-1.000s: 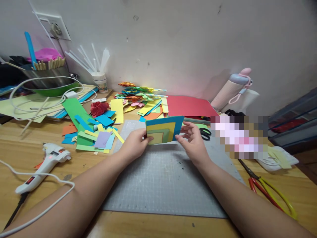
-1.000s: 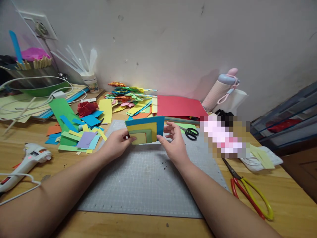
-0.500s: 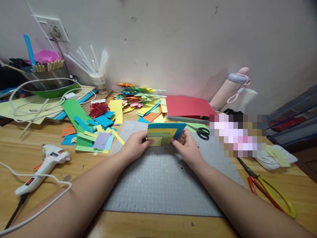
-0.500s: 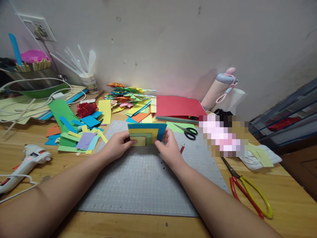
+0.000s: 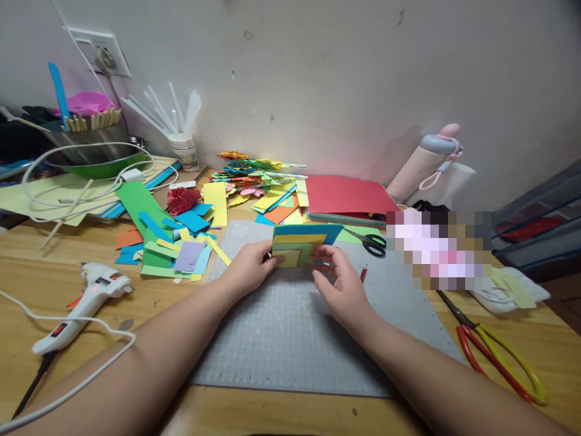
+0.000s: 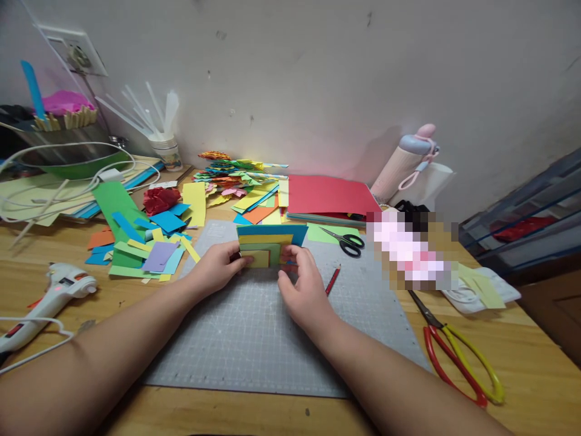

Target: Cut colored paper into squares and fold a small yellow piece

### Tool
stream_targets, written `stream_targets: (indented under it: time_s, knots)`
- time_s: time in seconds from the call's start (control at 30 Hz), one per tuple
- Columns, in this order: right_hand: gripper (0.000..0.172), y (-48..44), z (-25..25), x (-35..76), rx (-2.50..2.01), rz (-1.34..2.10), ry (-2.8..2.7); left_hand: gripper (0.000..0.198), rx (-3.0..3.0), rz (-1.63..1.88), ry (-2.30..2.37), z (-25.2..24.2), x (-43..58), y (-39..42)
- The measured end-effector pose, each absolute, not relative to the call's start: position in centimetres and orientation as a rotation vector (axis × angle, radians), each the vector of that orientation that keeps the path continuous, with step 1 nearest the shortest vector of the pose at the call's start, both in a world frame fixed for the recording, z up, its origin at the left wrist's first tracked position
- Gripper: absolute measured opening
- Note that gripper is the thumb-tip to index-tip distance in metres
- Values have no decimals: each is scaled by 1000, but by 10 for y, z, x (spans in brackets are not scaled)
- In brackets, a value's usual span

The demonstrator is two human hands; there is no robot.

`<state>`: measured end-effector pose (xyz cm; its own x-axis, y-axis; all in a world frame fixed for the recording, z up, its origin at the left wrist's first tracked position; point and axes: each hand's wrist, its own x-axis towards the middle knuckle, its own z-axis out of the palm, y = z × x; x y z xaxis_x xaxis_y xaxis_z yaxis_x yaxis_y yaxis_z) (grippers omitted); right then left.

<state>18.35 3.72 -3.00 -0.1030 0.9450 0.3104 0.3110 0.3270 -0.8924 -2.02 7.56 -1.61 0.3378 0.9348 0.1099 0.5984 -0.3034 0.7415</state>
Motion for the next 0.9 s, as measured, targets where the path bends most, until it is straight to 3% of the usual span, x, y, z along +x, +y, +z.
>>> stream_targets:
  time_s: [0.9]
  knots:
    - [34, 38, -29, 181, -1230, 1052, -1528, 24, 2037, 714, 1313, -18, -21, 76]
